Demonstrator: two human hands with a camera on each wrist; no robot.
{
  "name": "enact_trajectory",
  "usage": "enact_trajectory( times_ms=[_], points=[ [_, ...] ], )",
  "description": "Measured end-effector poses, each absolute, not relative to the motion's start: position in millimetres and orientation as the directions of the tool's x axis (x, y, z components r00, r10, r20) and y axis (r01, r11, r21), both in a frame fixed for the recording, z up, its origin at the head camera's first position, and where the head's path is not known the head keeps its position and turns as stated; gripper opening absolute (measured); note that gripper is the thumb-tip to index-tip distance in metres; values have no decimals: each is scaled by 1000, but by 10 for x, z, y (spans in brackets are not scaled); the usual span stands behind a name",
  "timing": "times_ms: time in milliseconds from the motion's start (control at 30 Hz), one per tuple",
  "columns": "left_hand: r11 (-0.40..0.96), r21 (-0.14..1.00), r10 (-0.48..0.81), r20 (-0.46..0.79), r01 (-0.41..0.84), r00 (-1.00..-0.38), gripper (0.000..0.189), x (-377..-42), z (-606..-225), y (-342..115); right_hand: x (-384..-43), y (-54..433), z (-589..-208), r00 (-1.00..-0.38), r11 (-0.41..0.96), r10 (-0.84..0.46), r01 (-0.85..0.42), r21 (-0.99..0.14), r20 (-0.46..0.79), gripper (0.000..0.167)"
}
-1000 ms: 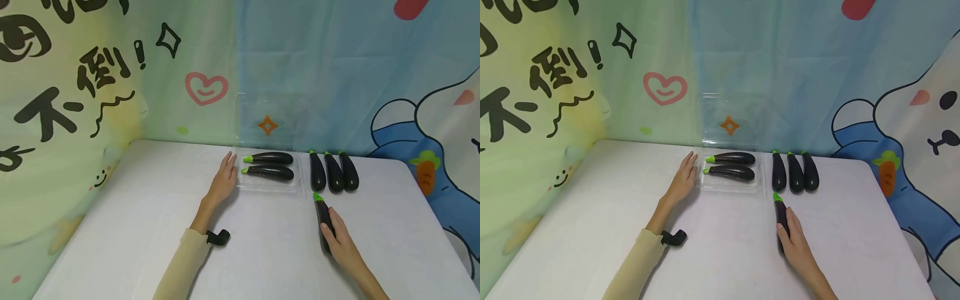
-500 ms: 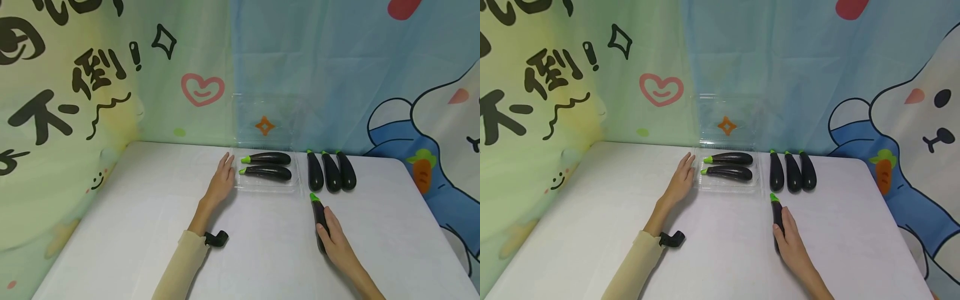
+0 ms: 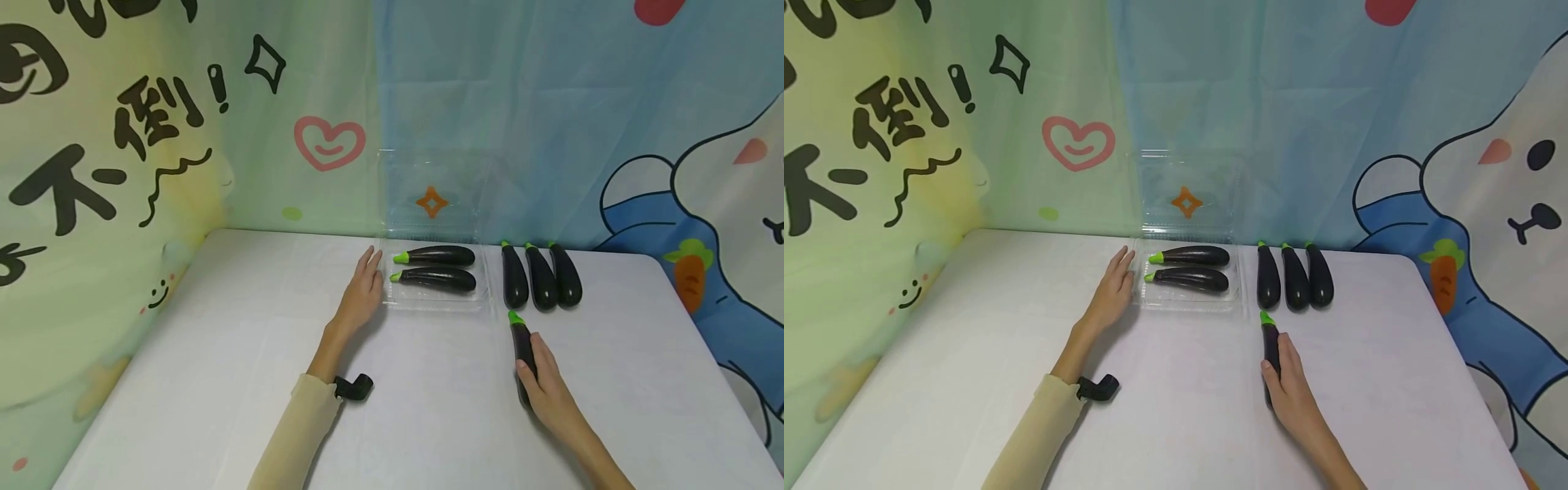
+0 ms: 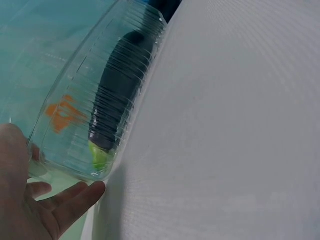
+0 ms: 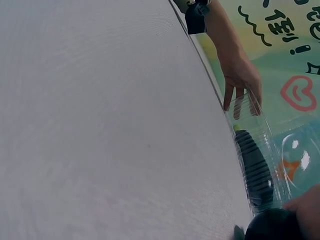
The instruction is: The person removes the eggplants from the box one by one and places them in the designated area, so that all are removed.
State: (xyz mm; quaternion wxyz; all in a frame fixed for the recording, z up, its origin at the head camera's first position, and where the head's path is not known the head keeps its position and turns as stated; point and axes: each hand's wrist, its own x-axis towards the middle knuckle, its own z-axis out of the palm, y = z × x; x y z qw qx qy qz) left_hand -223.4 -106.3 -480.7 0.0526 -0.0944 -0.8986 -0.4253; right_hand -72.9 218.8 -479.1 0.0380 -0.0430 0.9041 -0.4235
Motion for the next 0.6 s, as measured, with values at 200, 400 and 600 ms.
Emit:
enact_trajectory(
  times_ms=[200, 400, 600],
  points=[
    [630, 747, 127, 169, 211, -977, 48, -2239, -4808, -1065, -731, 2199, -4780, -991, 645, -117, -24, -764, -67, 71],
    [625, 751, 122, 175, 213, -977, 48, -2248, -4805, -1063, -739, 2202, -4771, -990, 650, -116, -17, -760, -77, 72],
    [623, 751, 125, 181, 219, -975, 48, -2256, -4812, -1066, -737, 2205, -4774, -991, 649, -117, -30, -760, -61, 75]
  ],
)
